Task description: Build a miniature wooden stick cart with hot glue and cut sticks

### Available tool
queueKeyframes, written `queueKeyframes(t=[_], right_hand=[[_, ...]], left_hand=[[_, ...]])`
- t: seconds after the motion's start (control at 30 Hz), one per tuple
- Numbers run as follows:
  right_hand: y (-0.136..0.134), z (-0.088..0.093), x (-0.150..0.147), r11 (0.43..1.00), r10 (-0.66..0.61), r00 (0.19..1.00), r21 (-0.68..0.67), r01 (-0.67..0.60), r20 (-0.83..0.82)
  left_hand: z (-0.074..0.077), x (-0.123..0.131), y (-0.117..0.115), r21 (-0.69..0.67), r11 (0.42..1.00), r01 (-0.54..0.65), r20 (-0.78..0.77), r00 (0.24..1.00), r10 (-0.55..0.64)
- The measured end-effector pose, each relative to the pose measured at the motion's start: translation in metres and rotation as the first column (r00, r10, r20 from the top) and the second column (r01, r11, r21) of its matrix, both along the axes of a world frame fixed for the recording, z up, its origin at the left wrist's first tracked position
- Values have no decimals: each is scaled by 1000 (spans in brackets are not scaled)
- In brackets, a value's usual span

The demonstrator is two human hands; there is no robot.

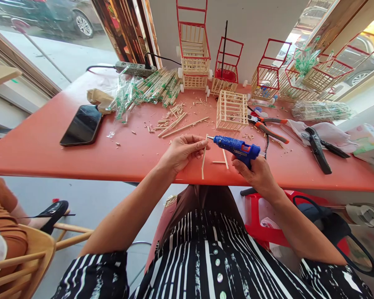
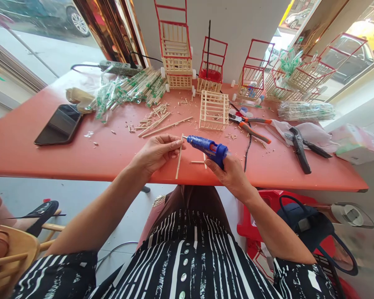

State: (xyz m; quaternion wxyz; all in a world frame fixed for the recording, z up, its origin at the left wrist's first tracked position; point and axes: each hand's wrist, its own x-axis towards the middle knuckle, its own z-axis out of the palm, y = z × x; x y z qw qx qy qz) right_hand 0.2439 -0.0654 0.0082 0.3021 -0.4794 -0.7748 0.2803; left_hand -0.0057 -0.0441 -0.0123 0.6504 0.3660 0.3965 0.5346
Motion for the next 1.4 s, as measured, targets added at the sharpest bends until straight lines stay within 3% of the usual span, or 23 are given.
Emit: queueKeyframes(t=[1.4], right_hand=[[3, 0, -1, 998, 31, 999, 60, -33, 40]], left_hand=[[3, 0, -3, -8, 1000, -21, 18, 1000, 21]])
